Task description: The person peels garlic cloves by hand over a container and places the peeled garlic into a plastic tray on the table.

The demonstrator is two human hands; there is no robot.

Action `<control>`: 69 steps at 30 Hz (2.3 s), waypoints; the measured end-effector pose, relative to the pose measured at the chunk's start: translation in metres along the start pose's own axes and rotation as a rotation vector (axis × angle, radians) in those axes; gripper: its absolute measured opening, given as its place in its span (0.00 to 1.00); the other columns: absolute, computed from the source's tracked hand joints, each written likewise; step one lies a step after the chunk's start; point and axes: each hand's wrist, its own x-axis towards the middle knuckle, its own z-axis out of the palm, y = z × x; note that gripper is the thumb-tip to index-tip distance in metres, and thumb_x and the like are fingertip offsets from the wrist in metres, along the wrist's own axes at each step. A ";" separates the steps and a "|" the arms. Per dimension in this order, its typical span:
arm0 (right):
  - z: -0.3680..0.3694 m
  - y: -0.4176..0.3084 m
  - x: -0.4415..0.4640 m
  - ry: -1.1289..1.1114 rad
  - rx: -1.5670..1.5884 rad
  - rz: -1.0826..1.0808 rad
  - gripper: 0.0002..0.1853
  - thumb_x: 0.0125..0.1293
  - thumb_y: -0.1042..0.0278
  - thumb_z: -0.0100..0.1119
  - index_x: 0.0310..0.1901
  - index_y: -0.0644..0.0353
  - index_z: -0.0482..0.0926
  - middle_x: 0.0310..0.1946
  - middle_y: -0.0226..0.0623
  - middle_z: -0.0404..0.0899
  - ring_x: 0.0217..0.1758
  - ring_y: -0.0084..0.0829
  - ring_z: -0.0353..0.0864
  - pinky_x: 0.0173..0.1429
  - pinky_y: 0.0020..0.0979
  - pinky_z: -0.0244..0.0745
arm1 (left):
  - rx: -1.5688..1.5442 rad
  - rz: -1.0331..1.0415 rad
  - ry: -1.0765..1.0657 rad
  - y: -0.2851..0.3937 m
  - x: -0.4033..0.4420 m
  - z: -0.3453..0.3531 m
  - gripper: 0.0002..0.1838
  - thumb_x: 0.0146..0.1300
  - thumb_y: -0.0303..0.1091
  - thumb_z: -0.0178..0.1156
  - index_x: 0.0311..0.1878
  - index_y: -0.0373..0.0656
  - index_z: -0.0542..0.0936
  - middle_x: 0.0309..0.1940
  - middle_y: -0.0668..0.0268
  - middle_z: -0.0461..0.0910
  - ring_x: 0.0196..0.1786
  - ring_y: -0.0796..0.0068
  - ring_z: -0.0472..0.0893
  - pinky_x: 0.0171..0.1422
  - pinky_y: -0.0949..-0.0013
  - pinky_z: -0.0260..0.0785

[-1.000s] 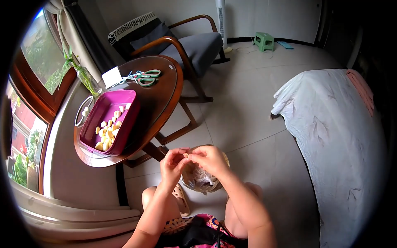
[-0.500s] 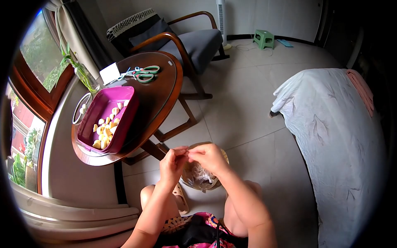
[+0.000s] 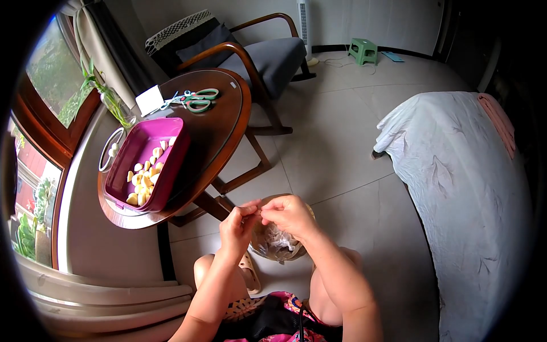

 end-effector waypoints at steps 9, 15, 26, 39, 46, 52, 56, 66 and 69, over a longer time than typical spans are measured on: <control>-0.002 0.000 -0.001 -0.042 0.036 -0.014 0.02 0.50 0.80 0.52 0.24 0.66 0.74 0.17 0.35 0.74 0.13 0.14 0.62 0.16 0.16 0.52 | 0.133 0.188 0.006 -0.001 -0.002 0.001 0.09 0.44 0.16 0.60 0.28 0.34 0.71 0.33 0.54 0.79 0.36 0.61 0.80 0.37 0.69 0.75; -0.007 0.004 0.003 -0.030 -0.031 -0.013 0.02 0.50 0.79 0.51 0.23 0.65 0.72 0.16 0.35 0.73 0.12 0.15 0.63 0.15 0.16 0.56 | 0.098 0.134 -0.020 0.004 -0.001 0.003 0.08 0.47 0.16 0.59 0.28 0.34 0.70 0.34 0.54 0.79 0.36 0.65 0.80 0.38 0.70 0.74; 0.001 0.007 0.003 0.009 -0.015 -0.141 0.04 0.51 0.76 0.53 0.23 0.65 0.71 0.17 0.32 0.72 0.14 0.16 0.67 0.17 0.18 0.62 | -0.835 -0.559 -0.057 -0.001 -0.002 0.004 0.11 0.54 0.18 0.56 0.40 0.35 0.68 0.46 0.56 0.73 0.44 0.76 0.74 0.52 0.74 0.66; -0.003 0.011 0.005 0.063 -0.408 -0.238 0.03 0.54 0.75 0.54 0.26 0.65 0.73 0.18 0.27 0.72 0.18 0.12 0.67 0.20 0.17 0.62 | -1.075 -0.766 0.033 -0.011 -0.001 0.002 0.16 0.65 0.28 0.42 0.55 0.33 0.64 0.47 0.57 0.72 0.47 0.73 0.73 0.51 0.75 0.67; 0.003 0.018 0.010 0.184 -0.294 -0.476 0.04 0.56 0.76 0.55 0.32 0.67 0.77 0.21 0.30 0.76 0.20 0.14 0.70 0.24 0.16 0.65 | -0.259 -0.450 -0.014 -0.008 -0.006 0.010 0.16 0.63 0.25 0.45 0.54 0.37 0.68 0.41 0.60 0.75 0.38 0.73 0.75 0.45 0.75 0.67; 0.004 0.008 0.005 0.160 -0.300 -0.310 0.05 0.56 0.75 0.57 0.31 0.69 0.78 0.22 0.32 0.77 0.22 0.16 0.73 0.26 0.17 0.69 | 0.025 -0.174 -0.101 -0.005 -0.007 0.009 0.24 0.52 0.13 0.47 0.55 0.39 0.68 0.37 0.56 0.75 0.35 0.65 0.76 0.42 0.72 0.68; 0.003 0.011 0.006 0.154 -0.253 -0.294 0.05 0.55 0.76 0.57 0.30 0.69 0.78 0.21 0.32 0.77 0.22 0.17 0.74 0.26 0.18 0.69 | 0.096 -0.105 -0.105 -0.005 -0.007 0.010 0.26 0.49 0.12 0.47 0.55 0.38 0.68 0.35 0.55 0.74 0.34 0.63 0.75 0.40 0.70 0.69; -0.004 0.014 0.010 0.106 -0.225 -0.211 0.03 0.55 0.78 0.55 0.28 0.68 0.76 0.22 0.34 0.77 0.24 0.19 0.75 0.28 0.19 0.71 | 0.171 -0.002 -0.105 -0.004 -0.008 0.010 0.25 0.44 0.11 0.49 0.50 0.35 0.70 0.37 0.52 0.75 0.40 0.57 0.76 0.43 0.65 0.70; -0.006 0.016 0.013 0.126 -0.299 -0.214 0.03 0.55 0.78 0.55 0.28 0.69 0.76 0.22 0.34 0.77 0.24 0.20 0.76 0.29 0.20 0.72 | 0.154 0.004 -0.082 -0.002 -0.007 0.012 0.24 0.45 0.11 0.49 0.49 0.35 0.71 0.37 0.53 0.75 0.39 0.57 0.76 0.43 0.66 0.70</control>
